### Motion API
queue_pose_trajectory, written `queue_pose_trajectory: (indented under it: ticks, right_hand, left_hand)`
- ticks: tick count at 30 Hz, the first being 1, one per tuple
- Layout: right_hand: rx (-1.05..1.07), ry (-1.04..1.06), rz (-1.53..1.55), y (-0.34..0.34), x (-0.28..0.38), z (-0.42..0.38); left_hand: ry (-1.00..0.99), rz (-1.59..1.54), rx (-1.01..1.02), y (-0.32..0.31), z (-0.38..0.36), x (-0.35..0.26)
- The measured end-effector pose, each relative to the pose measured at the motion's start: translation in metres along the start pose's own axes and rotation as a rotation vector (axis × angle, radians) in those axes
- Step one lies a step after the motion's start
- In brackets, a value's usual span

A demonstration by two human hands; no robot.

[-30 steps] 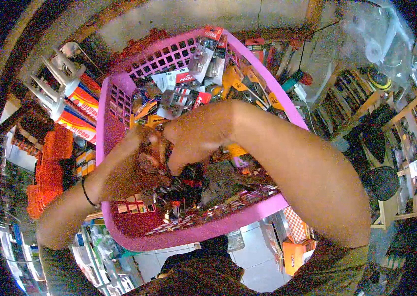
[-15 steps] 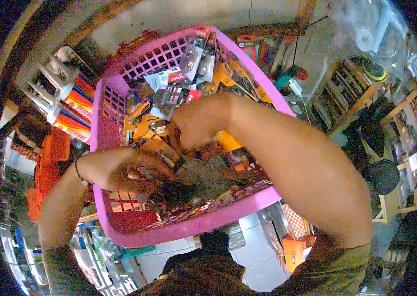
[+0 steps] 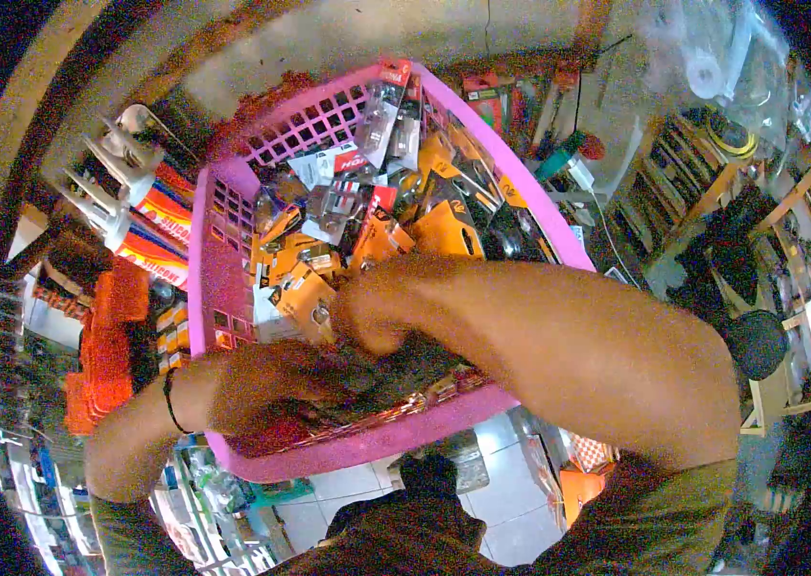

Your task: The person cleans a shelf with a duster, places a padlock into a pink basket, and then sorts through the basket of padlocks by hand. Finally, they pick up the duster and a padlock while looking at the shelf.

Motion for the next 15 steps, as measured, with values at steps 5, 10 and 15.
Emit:
queue_pose_trajectory:
  ticks: [5,10,15]
  right_hand:
    - [-0.035,0.094,0.102,0.006,0.008,-0.011]
    - [-0.003,-0.001,0.041,0.003,0.012,-0.008]
    - [-0.019,0.043,-0.053,0.01,0.011,-0.002]
  left_hand:
    - [0.054,0.037,-0.034,0.016,-0.003,-0.013]
    - [0.079,-0.003,-0.117,0.025,-0.014,-0.016]
    - [0.117,-0.047,-0.1,0.023,-0.013,-0.009]
Point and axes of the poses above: each hand's wrist, its own z-axis towards the middle knuckle, its own y-axis out of the back of the hand, x = y × z, the point moved 5 cm from there along z, towards the middle knuckle, and after that the axes turned 15 degrees about -y, right-handed, at the moved point
